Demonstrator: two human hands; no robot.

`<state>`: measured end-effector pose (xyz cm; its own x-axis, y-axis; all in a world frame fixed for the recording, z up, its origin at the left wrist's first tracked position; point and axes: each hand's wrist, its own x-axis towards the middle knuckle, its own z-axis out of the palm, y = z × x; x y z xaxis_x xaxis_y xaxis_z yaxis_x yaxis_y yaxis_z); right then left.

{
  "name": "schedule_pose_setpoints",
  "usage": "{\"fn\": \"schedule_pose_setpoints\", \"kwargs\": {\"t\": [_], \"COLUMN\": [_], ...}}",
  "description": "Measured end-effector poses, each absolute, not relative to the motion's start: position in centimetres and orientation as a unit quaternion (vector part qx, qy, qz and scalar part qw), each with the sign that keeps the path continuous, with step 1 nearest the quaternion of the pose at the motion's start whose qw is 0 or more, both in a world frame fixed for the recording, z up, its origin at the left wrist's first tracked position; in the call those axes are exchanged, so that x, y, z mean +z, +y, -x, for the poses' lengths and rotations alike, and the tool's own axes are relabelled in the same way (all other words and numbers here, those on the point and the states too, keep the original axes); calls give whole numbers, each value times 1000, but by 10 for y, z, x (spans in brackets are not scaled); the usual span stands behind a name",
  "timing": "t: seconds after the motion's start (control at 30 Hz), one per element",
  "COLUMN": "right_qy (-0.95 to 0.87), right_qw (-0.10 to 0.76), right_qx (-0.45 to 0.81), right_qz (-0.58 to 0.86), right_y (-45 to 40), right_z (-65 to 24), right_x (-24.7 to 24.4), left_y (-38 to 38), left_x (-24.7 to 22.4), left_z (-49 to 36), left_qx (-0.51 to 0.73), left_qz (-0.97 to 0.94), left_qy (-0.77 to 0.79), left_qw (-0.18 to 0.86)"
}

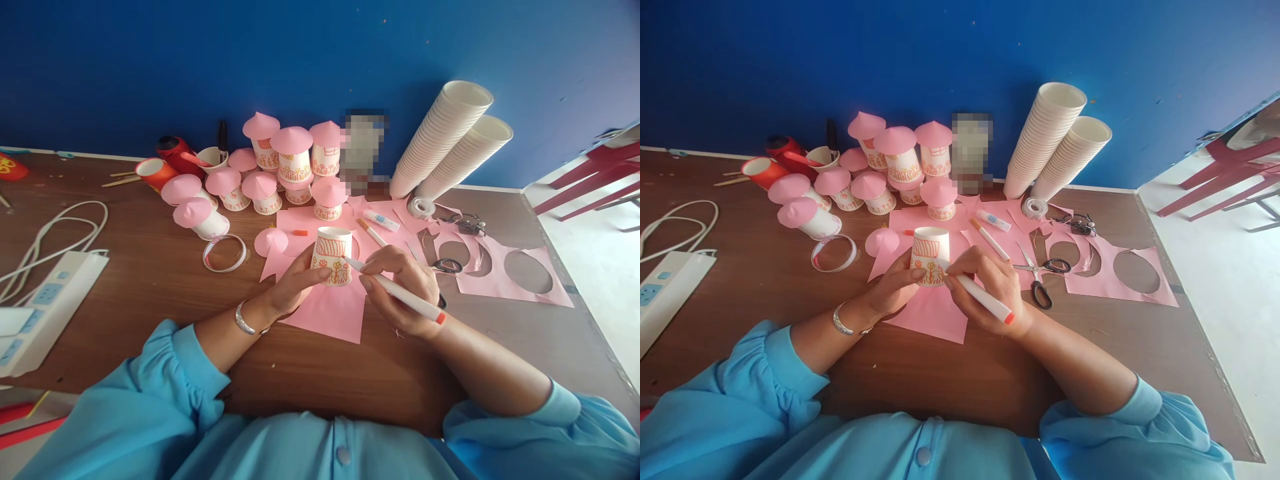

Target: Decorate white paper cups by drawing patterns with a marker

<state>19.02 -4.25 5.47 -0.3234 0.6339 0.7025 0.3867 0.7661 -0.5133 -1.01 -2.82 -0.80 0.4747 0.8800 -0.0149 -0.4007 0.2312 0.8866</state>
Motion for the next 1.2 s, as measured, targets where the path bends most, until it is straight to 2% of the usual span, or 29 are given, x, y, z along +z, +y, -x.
{"fn": "schedule_pose_setpoints", "kwargs": {"t": [0.2, 1.2], "right_qy": [-802, -802], "right_qw": [486, 485], "right_qx": [152, 124], "right_qz": [311, 326], "right_y": [-43, -42], "right_z": [-191, -190], "right_x": [55, 52], "left_y": [-28, -28], "left_x": [-9, -11], "left_z": [10, 11], "left_qx": [433, 441], "left_qz": [-441, -442], "left_qy": [267, 239], "left_qw": [740, 744]}}
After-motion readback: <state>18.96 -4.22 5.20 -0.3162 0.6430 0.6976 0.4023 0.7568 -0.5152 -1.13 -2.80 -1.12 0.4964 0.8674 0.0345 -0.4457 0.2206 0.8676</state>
